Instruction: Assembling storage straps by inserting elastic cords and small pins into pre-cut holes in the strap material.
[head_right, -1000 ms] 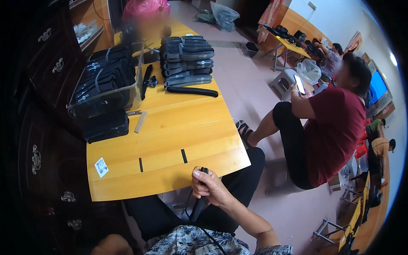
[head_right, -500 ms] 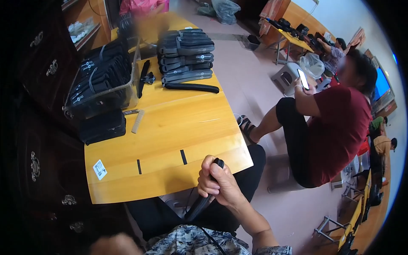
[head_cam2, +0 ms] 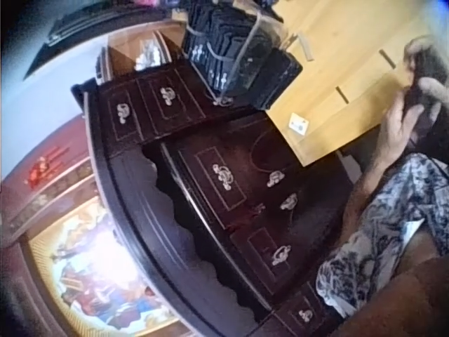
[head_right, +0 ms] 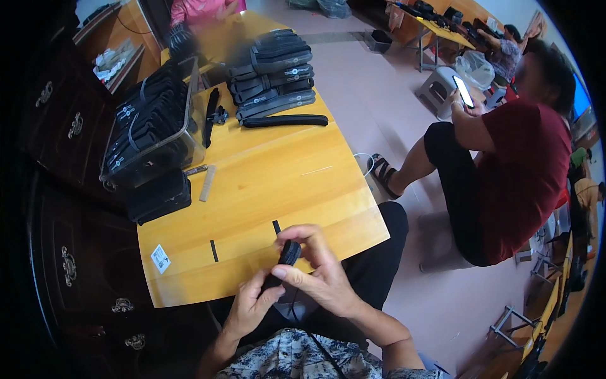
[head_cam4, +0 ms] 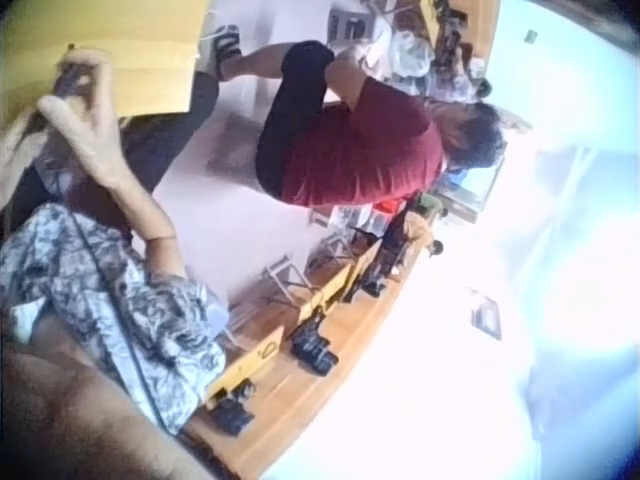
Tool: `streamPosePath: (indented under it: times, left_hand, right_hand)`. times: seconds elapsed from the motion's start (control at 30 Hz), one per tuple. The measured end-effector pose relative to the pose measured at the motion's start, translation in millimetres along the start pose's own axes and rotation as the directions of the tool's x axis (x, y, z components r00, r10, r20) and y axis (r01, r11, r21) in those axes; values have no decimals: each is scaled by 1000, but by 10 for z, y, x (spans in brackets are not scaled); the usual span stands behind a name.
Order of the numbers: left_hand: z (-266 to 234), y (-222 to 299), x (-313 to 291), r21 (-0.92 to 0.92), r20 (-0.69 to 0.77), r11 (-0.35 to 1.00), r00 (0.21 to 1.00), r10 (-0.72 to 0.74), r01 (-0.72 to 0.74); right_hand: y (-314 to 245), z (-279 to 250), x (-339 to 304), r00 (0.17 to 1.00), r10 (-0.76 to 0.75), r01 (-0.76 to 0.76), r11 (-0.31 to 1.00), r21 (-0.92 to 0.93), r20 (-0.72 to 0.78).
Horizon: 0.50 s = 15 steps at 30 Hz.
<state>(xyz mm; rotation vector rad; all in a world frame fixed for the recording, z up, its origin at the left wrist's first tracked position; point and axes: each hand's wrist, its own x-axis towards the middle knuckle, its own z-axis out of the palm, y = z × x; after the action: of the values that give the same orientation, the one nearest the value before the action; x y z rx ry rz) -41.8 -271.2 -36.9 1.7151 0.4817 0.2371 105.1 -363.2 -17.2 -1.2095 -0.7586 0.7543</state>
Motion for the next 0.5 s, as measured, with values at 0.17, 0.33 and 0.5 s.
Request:
streamPosePath:
  times: [0.17, 0.33, 0.5]
  left_hand:
    - [-9, 20, 85, 28, 140, 985, 975, -173, 171]
    - [142, -61, 252, -135, 137, 991, 991, 0, 19]
    - [258, 28, 357, -402, 181, 916, 982, 56, 22]
  right_hand:
    - [27, -186, -97, 989, -53, 54, 999, -1, -140]
    - [70, -173, -168, 989, -91, 74, 986, -152, -112]
    - [22, -293, -264, 978, -172, 125, 939, -320, -122]
